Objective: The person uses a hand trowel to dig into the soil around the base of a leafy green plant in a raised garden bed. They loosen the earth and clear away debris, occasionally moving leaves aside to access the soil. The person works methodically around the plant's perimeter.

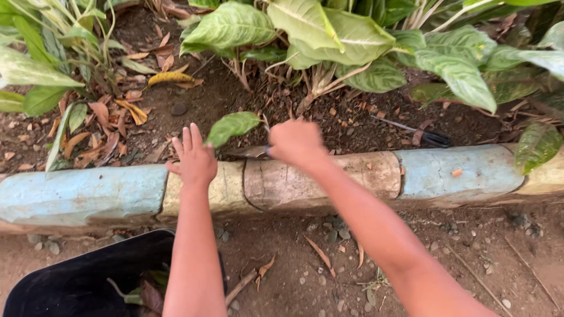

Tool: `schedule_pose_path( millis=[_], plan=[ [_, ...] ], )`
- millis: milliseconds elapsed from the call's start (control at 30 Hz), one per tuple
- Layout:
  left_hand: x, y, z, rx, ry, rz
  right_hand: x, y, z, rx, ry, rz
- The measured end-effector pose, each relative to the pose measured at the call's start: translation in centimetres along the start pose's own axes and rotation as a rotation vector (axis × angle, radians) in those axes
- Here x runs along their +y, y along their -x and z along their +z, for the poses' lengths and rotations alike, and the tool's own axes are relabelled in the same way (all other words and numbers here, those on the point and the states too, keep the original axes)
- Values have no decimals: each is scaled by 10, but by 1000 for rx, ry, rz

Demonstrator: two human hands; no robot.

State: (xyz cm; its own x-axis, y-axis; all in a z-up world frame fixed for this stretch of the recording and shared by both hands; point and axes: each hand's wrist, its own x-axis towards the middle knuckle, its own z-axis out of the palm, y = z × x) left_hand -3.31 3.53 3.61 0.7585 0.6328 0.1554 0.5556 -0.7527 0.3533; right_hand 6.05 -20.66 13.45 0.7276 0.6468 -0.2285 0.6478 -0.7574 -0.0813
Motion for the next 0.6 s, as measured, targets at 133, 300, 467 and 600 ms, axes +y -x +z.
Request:
schedule_pose_path(
  millis=[133, 300, 467, 600],
  plan=[
    [13, 17, 17, 58, 72, -18, -35, -28, 67, 284, -102, -67],
    [-12, 40, 24, -136, -88, 9, -7, -17, 8, 91, -132, 5],
    [-46, 26, 8, -148, -56, -75, -8, 9, -36, 130, 58, -31],
    [-47, 23, 18, -79, -36, -67, -47, -32, 19, 146, 156, -92]
  ],
)
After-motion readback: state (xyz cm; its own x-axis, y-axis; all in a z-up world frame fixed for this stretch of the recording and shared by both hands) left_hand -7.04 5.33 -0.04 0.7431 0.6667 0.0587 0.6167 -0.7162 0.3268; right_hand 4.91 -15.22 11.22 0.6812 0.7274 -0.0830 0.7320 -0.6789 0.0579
